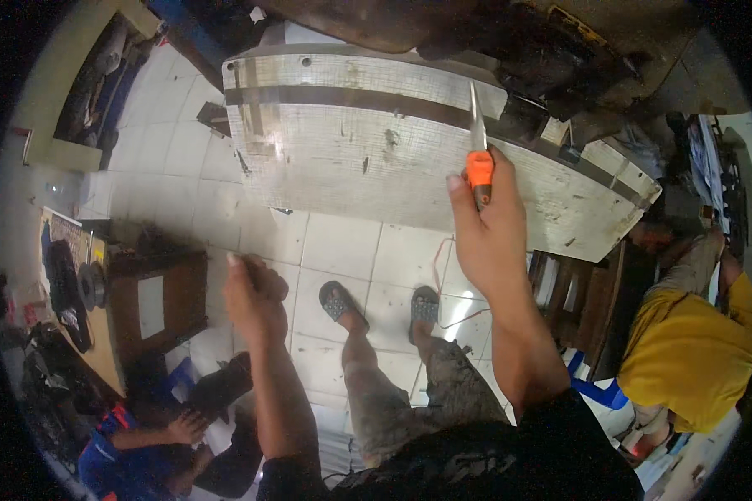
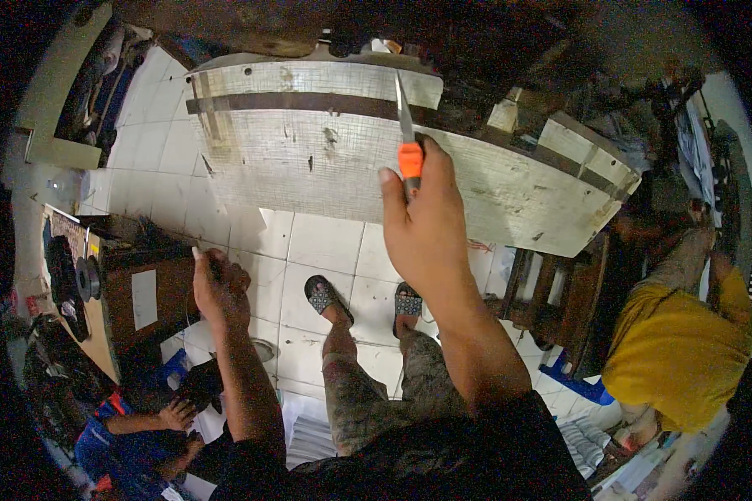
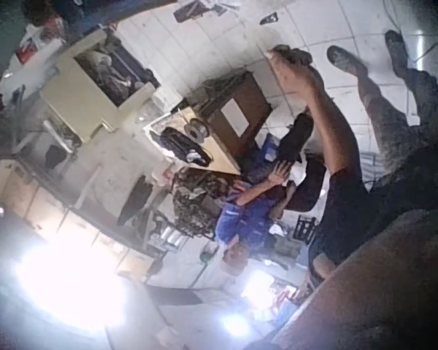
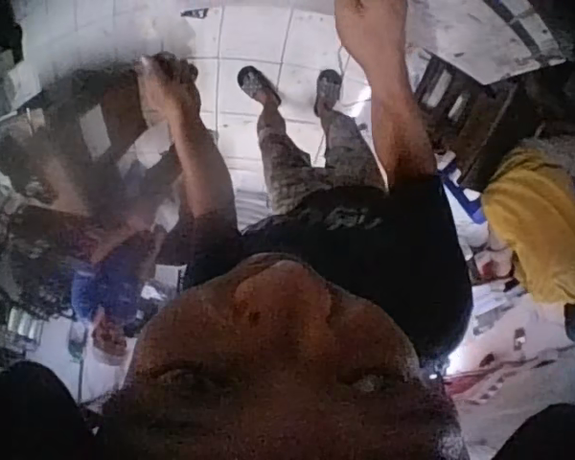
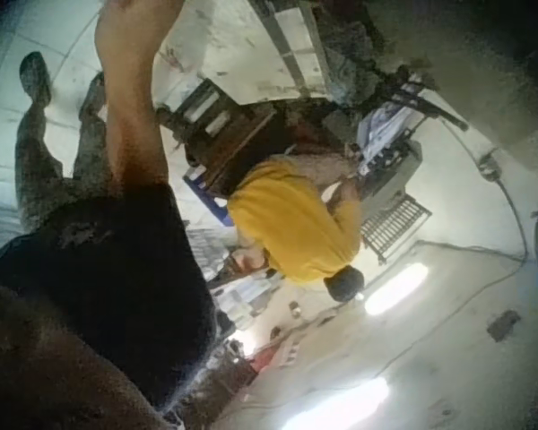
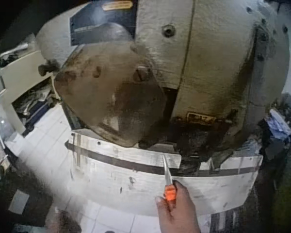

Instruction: The person cuts wire on a spool using pliers, mounts the wire spool onto a binding machine, and secures it in place using a metal rod.

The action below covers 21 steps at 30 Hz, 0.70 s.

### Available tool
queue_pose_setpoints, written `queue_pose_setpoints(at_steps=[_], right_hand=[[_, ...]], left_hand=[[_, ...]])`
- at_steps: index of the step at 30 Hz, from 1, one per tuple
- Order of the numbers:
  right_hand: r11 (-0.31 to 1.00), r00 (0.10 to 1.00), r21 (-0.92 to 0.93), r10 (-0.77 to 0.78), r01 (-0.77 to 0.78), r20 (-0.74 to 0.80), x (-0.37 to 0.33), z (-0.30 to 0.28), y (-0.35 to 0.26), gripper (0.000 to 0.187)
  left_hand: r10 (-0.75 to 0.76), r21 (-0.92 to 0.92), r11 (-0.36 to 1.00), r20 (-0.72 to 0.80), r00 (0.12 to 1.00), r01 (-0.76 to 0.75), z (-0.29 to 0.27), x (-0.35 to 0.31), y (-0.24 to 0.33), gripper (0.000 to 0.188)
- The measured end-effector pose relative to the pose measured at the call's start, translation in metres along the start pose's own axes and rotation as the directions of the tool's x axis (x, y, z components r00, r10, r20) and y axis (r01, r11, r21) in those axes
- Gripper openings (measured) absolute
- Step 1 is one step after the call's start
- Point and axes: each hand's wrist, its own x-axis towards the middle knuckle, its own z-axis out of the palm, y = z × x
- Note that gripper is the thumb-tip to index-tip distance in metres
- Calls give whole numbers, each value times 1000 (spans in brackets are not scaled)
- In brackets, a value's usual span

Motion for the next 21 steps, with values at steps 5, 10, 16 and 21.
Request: queue_pose_setpoints(at_steps=[5,10,16,21], right_hand=[[980,971,-142,-111,143,212,10,7,-18,43],[953,900,-114,-218,280,378,-7,26,1,48],[974,9,-219,219,65,976,-134,71,106,32],[816,-91,-578,577,22,812,-165,6,197,31]], left_hand=[[-6,52,999,62,998,3,13,2,-2,45],[9,37,999,37,999,-10,19,5,3,41],[-6,268,963,30,1000,-2,-56,-15,20,41],[-468,917,381,84,880,116,-89,-47,-63,48]])
